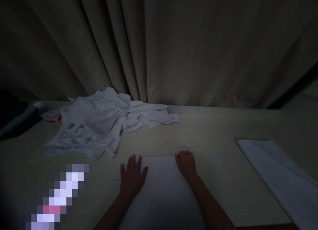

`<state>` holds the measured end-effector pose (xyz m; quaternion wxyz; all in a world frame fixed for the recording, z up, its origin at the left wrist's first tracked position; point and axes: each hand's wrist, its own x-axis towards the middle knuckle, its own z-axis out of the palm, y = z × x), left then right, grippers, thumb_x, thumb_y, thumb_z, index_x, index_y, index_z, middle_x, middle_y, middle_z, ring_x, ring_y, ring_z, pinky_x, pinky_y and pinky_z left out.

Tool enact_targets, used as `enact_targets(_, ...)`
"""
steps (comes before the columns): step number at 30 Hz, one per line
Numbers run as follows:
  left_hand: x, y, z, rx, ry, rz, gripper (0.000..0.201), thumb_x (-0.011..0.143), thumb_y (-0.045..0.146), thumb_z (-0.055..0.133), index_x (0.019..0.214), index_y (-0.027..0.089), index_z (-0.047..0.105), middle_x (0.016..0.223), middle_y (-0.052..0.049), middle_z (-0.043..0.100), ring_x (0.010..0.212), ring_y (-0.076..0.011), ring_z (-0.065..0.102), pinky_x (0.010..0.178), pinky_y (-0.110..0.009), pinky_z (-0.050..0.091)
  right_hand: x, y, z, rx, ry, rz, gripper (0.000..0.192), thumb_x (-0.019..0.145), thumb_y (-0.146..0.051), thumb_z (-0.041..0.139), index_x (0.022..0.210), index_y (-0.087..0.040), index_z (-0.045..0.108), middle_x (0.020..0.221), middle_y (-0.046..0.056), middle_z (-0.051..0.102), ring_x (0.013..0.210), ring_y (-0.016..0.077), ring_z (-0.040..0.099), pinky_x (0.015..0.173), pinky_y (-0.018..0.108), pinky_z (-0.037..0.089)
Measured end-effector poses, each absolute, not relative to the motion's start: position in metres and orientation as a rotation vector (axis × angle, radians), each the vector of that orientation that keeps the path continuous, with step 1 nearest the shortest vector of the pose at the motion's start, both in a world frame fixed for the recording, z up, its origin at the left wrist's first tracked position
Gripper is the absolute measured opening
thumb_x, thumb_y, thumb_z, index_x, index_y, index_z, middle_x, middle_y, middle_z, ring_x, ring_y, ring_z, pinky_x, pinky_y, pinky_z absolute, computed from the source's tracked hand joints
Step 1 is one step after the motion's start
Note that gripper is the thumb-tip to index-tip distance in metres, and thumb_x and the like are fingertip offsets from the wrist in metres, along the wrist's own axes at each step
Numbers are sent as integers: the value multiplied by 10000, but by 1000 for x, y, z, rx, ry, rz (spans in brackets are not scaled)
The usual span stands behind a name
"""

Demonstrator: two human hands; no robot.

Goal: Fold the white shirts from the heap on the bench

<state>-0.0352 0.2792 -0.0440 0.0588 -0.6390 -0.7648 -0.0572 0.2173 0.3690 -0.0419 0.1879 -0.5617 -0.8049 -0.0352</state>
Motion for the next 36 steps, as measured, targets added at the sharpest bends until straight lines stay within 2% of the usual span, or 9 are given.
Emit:
enact_targets(5, -36, 281, -40, -1946, -2308, -161, 627, 890, 523, 285, 1387, 154, 387, 1461, -205, 367, 1380, -347, 269, 1100, -612, 106, 219, 374, -41, -1612, -2280, -50, 292, 930, -356, 399, 745, -195, 556, 697, 28, 598, 734, 182, 531, 743, 313, 327)
enact_targets(9, -37, 282, -40, -1975, -2241, -173, 656, 883, 524, 314, 1364, 89, 414, 1451, -231, 369, 1375, -366, 271, 1124, -554, 128, 220, 375, -43, -1662, -2239, 33, 198, 904, -330, 446, 814, -199, 564, 758, 30, 606, 762, 188, 535, 731, 309, 340)
enact_targets(14, -39, 283, -45, -2043, -2108, -221, 651, 900, 487, 314, 1329, 13, 433, 1442, -233, 382, 1387, -341, 252, 1138, -474, 204, 217, 369, -39, -1639, -2235, -176, 149, 890, -260, 472, 897, -190, 603, 907, 73, 606, 873, 218, 514, 779, 332, 342)
enact_targets(19, -41, 284, -51, -2151, -2009, -267, 490, 921, 381, 337, 1284, 106, 518, 1360, -183, 508, 1304, -316, 413, 1084, -452, 327, 219, 366, -46, -1513, -2304, -232, 262, 933, -210, 381, 849, -173, 626, 791, 56, 624, 771, 175, 543, 743, 293, 369)
enact_targets(23, -43, 284, -57, -2104, -2033, -311, 488, 911, 397, 361, 1282, 122, 522, 1358, -199, 503, 1283, -333, 436, 1063, -492, 344, 222, 355, -47, -1550, -2304, -197, 303, 947, -272, 368, 831, -185, 633, 785, 44, 634, 760, 172, 563, 726, 286, 401)
enact_targets(25, -44, 284, -59, -2110, -2037, -323, 505, 908, 408, 363, 1294, 118, 508, 1368, -204, 491, 1293, -334, 422, 1076, -499, 322, 222, 344, -46, -1572, -2320, -141, 318, 947, -317, 367, 865, -184, 643, 866, 61, 649, 837, 187, 577, 770, 298, 425)
enact_targets(28, -43, 284, -59, -2128, -2052, -324, 581, 890, 488, 369, 1335, 127, 464, 1396, -205, 458, 1321, -351, 378, 1087, -512, 296, 221, 327, -48, -1600, -2319, -67, 405, 942, -395, 362, 1097, -126, 621, 1117, 136, 628, 1057, 235, 552, 924, 345, 417)
enact_targets(31, -43, 283, -58, -2143, -2069, -303, 667, 865, 572, 359, 1371, 141, 415, 1428, -204, 417, 1350, -368, 322, 1091, -526, 274, 220, 317, -52, -1652, -2352, -2, 575, 929, -478, 346, 1284, -59, 512, 1310, 199, 523, 1240, 297, 443, 1054, 420, 324)
enact_targets(36, -44, 283, -58, -2164, -2090, -293, 727, 844, 622, 353, 1387, 139, 389, 1456, -201, 376, 1370, -376, 275, 1101, -521, 250, 223, 315, -55, -1777, -2402, 121, 684, 919, -581, 247, 1419, -126, 353, 1465, 147, 362, 1370, 321, 260, 1119, 538, 138)
